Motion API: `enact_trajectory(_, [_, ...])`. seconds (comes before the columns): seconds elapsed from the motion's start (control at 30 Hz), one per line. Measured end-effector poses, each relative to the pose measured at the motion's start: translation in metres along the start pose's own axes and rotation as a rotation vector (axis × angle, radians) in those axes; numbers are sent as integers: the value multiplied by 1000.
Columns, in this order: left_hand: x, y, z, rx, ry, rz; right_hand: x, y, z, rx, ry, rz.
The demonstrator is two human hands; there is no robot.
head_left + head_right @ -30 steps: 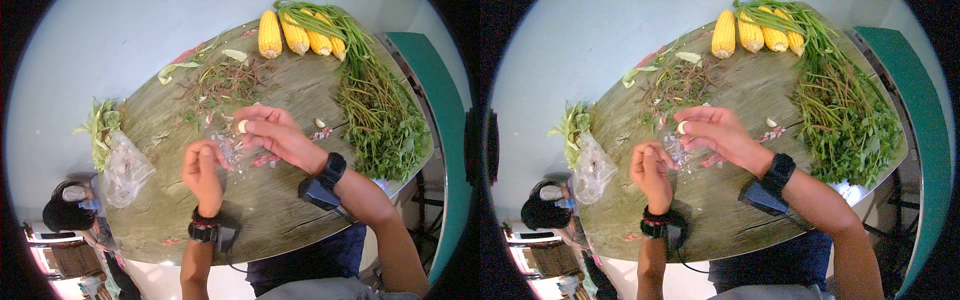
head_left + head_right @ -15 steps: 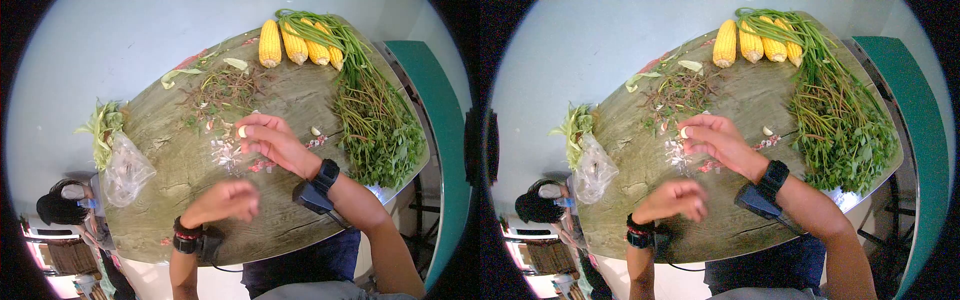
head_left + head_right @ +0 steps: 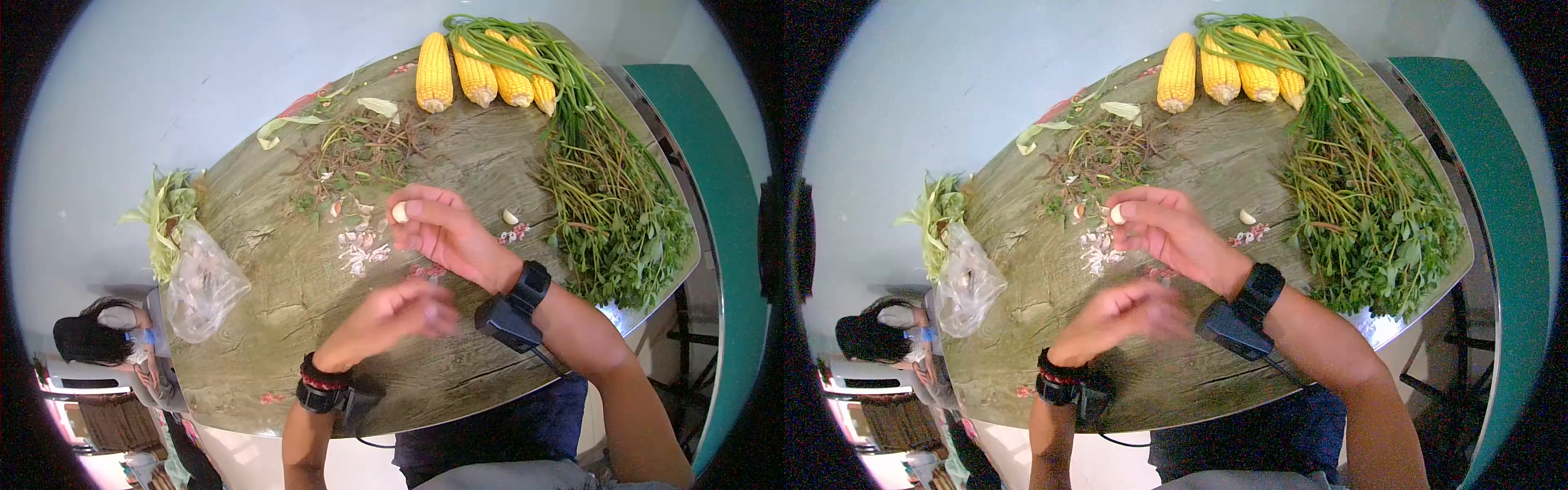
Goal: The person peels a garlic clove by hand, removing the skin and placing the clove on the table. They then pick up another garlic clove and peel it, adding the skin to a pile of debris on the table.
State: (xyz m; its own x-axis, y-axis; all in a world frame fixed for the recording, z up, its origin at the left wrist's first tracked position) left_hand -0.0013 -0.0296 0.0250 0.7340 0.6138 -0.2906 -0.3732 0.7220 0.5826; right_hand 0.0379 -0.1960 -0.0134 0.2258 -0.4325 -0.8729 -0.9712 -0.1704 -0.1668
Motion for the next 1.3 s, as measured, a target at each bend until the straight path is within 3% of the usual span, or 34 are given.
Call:
enact_trajectory(0.1, [21, -14, -4, -422, -216, 630, -1, 0, -1, 8, 13, 9])
enact_trajectory(0.2, [30, -18, -3, -711, -82, 923, -4, 0, -3, 34, 41, 23])
enact_trajectory(0.3, [30, -9, -10, -760, -100, 970, -5, 0, -7, 31, 98, 51])
enact_trajectory(0.4, [27, -3, -16, -887, -311, 1088, -8, 2, -2, -26, 178, -8])
enact_trajectory(0.5, [16, 10, 3, -997, -1003, 1128, -9, 3, 8, -68, 348, -167])
enact_trajectory(0.53, [13, 6, 6, -990, -1043, 1054, -10, 3, 10, -56, 385, -187])
enact_trajectory(0.63, [17, -9, -1, -911, -937, 954, -6, 5, 11, -30, 470, -208])
enact_trajectory(0.77, [16, -3, -9, -882, -786, 1067, -14, 5, 7, -95, 536, -180])
enact_trajectory(0.93, [25, 2, -21, -985, -693, 1188, -23, 6, -22, 115, 659, 4])
enact_trajectory(1.07, [22, 2, -20, -793, -811, 1054, -35, 14, -63, 204, 1077, 317])
enact_trajectory(1.17, [19, -8, -16, -839, -879, 959, -30, 41, -81, 336, 1639, 205])
enact_trajectory(1.3, [-4, -13, -17, -554, -898, 842, -59, 85, -56, 142, 1562, 68])
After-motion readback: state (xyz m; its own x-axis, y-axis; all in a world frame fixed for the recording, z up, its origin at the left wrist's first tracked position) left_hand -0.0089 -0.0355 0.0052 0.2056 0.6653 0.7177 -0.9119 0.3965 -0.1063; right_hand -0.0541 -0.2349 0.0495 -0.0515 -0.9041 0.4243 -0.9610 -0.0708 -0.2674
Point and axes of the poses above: each hand's wrist, its own y-axis away from the middle knuckle, its own x-axis out of the back of the hand, z = x × y, the point moved 1 cm from there along -y, towards the middle knuckle, and after that the axes turned 11 degrees about x, right-handed, at the moved point
